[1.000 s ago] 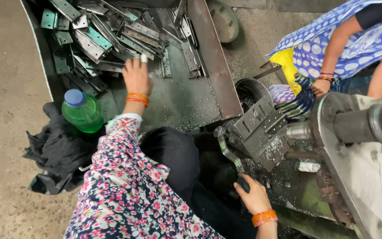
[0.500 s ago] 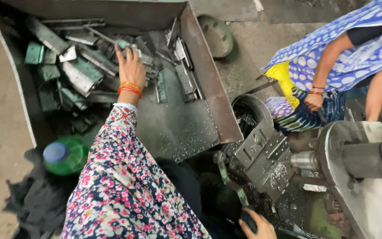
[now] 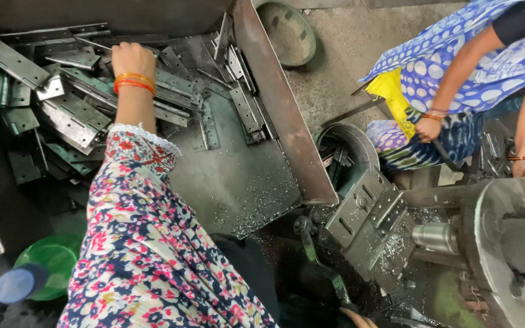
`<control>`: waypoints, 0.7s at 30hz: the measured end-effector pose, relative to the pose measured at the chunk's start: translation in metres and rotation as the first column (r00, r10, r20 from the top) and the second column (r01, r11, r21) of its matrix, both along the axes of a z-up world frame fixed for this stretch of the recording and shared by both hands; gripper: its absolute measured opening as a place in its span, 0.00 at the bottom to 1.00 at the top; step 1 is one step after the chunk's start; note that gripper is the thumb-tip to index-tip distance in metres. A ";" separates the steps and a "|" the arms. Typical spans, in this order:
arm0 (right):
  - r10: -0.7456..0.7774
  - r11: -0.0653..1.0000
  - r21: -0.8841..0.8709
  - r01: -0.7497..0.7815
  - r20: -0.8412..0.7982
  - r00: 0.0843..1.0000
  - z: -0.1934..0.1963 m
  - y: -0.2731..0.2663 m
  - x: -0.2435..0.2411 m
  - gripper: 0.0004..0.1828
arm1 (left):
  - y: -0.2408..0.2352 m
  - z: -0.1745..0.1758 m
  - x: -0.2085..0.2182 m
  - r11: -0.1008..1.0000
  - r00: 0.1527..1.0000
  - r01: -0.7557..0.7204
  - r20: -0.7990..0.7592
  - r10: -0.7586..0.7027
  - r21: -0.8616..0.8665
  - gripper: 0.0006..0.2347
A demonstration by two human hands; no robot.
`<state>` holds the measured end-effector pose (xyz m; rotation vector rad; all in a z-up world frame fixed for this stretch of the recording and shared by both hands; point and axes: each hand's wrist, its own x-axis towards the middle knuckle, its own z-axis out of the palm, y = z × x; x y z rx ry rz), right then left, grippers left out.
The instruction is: The person operates a manual metal press to bend or punch metal hinge components, taking pieces from a container and placing them into the press mechanism.
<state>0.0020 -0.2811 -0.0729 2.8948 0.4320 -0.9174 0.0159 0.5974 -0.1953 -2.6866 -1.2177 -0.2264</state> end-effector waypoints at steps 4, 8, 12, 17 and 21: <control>-0.031 0.999 -0.021 0.031 0.017 0.999 -0.006 0.009 0.004 0.34 | 0.015 -0.011 0.001 0.999 0.999 0.035 -0.010 -0.035 0.005 0.10; -0.051 0.998 -0.041 0.052 0.027 0.998 -0.007 0.009 0.012 0.34 | 0.014 -0.019 0.014 0.998 0.998 0.031 -0.047 -0.028 0.054 0.09; -0.065 0.996 -0.057 0.066 0.027 0.998 -0.010 0.004 0.021 0.33 | 0.015 -0.017 0.032 0.997 1.000 0.004 -0.024 -0.002 0.080 0.10; -0.064 0.996 -0.056 0.065 0.013 0.998 -0.018 0.003 0.035 0.32 | 0.019 -0.011 0.039 0.998 1.000 -0.007 0.018 0.006 0.067 0.10; -0.060 0.996 -0.063 0.059 -0.003 0.998 0.001 0.013 0.016 0.32 | 0.014 -0.013 0.043 0.996 0.994 0.083 -0.069 -0.081 0.037 0.10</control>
